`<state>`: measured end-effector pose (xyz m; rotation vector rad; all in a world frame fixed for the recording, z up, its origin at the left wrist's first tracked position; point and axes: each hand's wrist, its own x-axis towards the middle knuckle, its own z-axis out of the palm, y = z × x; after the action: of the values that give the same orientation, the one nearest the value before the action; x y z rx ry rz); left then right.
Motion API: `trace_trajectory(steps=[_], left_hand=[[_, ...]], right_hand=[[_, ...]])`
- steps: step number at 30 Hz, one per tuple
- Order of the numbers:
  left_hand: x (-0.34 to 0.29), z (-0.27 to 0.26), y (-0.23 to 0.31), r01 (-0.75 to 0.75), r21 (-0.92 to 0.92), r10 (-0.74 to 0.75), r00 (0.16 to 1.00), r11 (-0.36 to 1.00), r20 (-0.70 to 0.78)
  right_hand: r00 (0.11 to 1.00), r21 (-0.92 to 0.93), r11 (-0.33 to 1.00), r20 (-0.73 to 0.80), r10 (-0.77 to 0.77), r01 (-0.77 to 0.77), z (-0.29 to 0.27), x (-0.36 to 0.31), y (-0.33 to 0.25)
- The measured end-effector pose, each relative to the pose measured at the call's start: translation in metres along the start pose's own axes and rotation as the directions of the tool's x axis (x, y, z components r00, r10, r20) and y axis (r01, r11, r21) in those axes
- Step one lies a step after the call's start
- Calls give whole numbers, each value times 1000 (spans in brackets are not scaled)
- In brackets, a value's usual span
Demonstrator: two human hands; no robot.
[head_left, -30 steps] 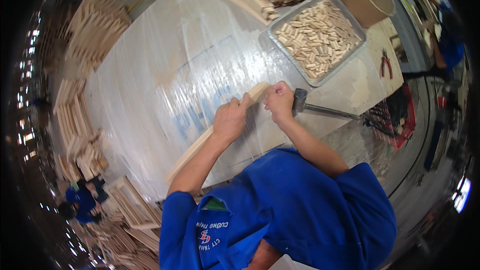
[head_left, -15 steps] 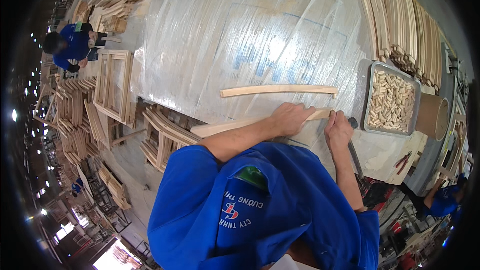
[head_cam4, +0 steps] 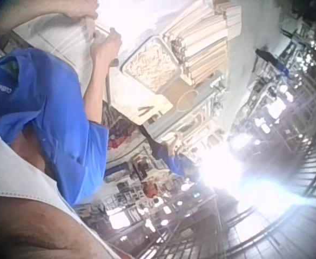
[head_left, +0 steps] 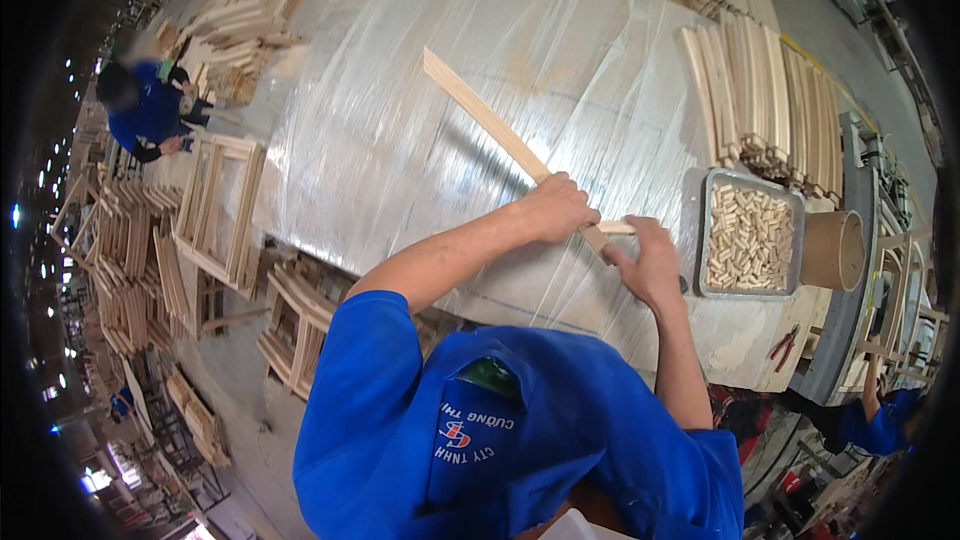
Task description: The person assembles a wooden chair frame by inserting wooden dowels into pre-drilled holes and tapping them with a rubber mallet. They repeatedly pick up frame parts, align joints, and secure them with dowels, then place the assembled frame aside.
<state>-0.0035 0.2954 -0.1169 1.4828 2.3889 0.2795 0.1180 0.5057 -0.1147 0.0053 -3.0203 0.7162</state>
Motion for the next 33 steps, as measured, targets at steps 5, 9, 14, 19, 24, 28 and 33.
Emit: trace_trajectory(steps=[5, 9, 14, 19, 24, 28, 33], left_hand=[[24, 0, 4, 49, -15, -47, 992, 999, 115], [5, 18, 4, 66, -163, -114, 945, 984, -307], [-46, 36, 35, 340, -635, -665, 642, 693, -382], [-102, 128, 32, 392, -874, -862, 293, -287, 414], [-94, 148, 6, -68, -805, -807, 89, -589, 583], [-84, 145, -20, -79, -836, -839, 80, -543, 538], [-78, 132, -43, 14, -883, -883, 3, -469, 469]], right_hand=[[928, 49, 994, 366, 70, -94, 4, 34, -9], [905, 192, 981, 412, -102, 23, 20, 50, 21], [718, 324, 942, 675, -168, -84, 34, 80, 65], [463, 361, 911, 854, -237, -200, 46, 136, 77], [502, 42, 969, 849, -164, 245, 65, 172, 68], [832, -173, 911, 496, -248, 374, 82, 140, 45], [897, 123, 910, 157, -413, 397, 113, 76, 20]])
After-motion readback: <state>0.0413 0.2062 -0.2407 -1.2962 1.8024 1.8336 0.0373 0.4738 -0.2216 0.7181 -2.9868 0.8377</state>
